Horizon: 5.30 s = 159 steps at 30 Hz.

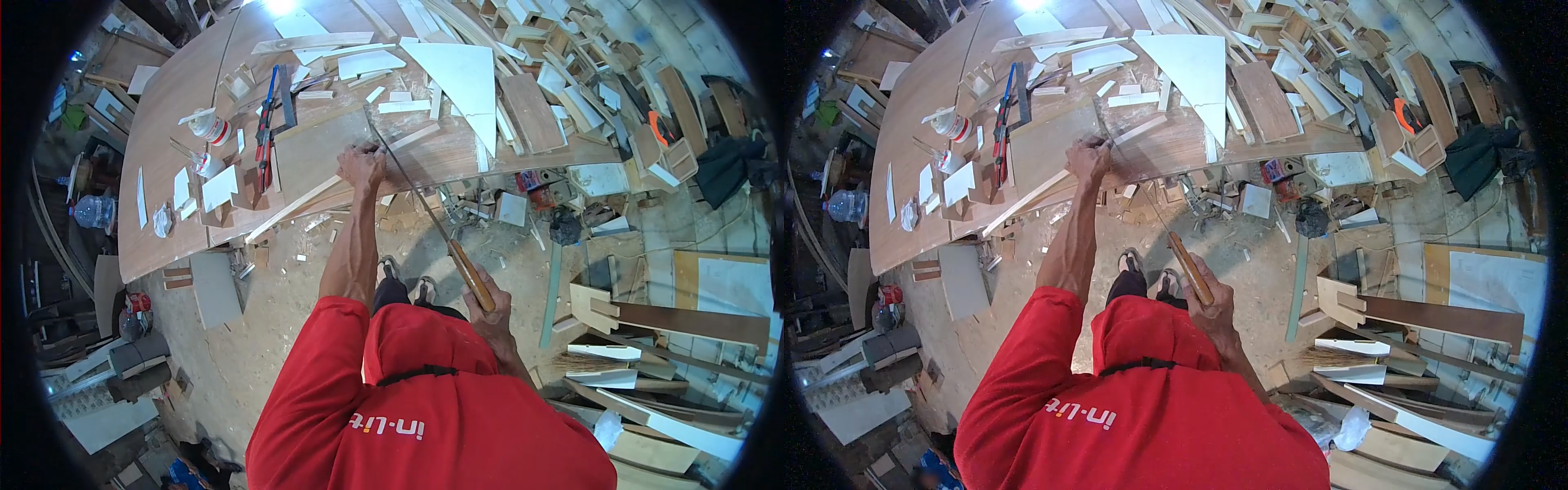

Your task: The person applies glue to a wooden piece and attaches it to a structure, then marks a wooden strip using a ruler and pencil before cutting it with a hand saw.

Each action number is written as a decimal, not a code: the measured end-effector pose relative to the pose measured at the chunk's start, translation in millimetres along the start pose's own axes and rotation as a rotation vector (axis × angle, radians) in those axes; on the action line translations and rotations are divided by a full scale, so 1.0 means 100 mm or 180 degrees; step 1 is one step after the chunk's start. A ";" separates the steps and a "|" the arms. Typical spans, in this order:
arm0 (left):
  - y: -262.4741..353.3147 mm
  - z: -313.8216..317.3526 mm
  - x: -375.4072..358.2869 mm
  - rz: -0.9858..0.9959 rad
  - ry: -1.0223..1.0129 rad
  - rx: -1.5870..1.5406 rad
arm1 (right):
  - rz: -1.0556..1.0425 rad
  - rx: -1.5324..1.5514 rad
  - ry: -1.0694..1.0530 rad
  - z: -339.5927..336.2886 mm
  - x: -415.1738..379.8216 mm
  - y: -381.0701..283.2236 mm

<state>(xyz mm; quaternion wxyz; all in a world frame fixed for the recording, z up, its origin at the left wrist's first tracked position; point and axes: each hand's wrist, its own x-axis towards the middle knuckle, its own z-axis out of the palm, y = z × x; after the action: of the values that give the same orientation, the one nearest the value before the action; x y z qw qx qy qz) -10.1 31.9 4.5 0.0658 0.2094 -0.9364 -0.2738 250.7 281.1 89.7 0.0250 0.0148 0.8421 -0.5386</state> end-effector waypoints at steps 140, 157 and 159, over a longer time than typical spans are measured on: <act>-0.04 0.02 0.03 0.0331 -0.0017 0.0144 | -0.0619 0.0077 0.0531 0.30 -0.13 0.06; 0.02 -0.05 -0.07 0.0289 0.0109 0.0090 | 0.0176 0.0147 0.0186 0.32 -0.01 0.01; 0.00 -0.08 -0.08 0.0261 0.0051 0.0080 | 0.0152 0.0135 0.0225 0.40 0.09 0.01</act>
<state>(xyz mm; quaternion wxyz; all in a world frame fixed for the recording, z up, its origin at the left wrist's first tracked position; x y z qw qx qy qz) -1.0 32.1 11.1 0.0819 0.1738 -0.9470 -0.2574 242.6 245.2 71.8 0.0077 0.0544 0.8302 -0.5547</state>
